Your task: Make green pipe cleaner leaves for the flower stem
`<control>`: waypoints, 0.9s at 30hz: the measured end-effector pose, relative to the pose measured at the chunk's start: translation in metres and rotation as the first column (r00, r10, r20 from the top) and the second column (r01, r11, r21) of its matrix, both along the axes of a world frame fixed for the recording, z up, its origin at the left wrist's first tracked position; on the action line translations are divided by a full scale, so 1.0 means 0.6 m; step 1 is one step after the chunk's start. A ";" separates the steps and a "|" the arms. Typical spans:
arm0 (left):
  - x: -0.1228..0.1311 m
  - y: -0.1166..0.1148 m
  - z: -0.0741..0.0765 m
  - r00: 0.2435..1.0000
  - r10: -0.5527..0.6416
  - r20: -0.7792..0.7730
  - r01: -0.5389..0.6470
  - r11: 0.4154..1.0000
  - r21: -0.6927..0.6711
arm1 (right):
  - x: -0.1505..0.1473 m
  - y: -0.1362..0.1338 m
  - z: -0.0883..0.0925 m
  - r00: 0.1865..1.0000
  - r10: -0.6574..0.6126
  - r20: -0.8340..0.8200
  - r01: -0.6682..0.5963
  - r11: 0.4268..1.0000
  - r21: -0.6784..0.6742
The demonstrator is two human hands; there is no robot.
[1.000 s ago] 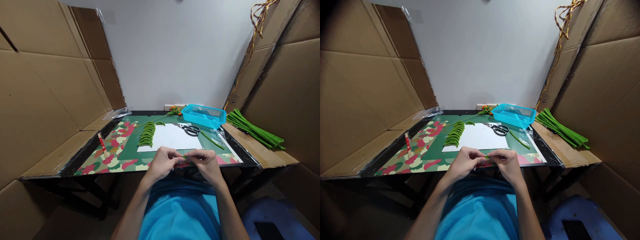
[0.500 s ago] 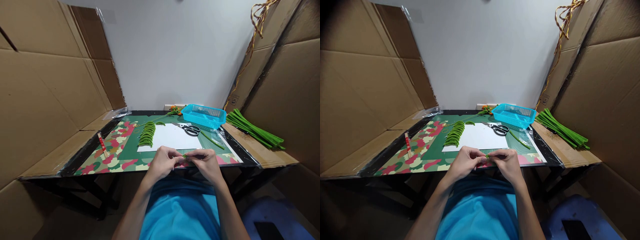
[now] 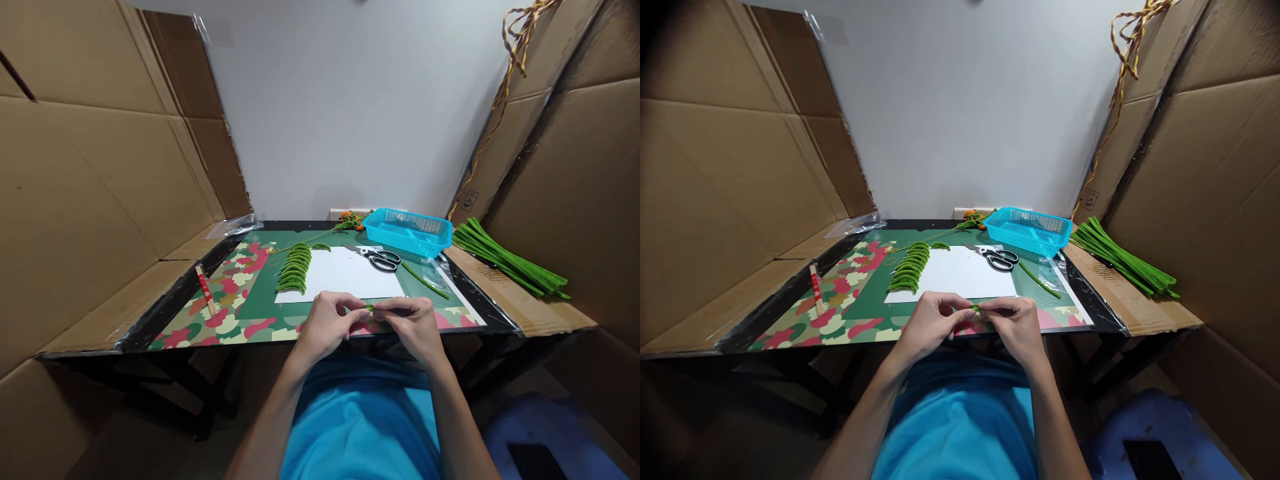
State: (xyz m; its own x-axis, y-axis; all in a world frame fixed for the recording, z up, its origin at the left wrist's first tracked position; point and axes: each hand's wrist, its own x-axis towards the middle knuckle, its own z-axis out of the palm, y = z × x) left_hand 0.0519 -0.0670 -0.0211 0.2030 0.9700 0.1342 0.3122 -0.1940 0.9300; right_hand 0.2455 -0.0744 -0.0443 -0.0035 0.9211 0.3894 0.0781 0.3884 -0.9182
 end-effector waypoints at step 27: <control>-0.007 0.002 0.000 0.989 -0.132 0.063 0.129 0.991 0.041 | -0.031 -0.007 -0.005 0.961 -0.167 0.222 0.114 0.966 0.232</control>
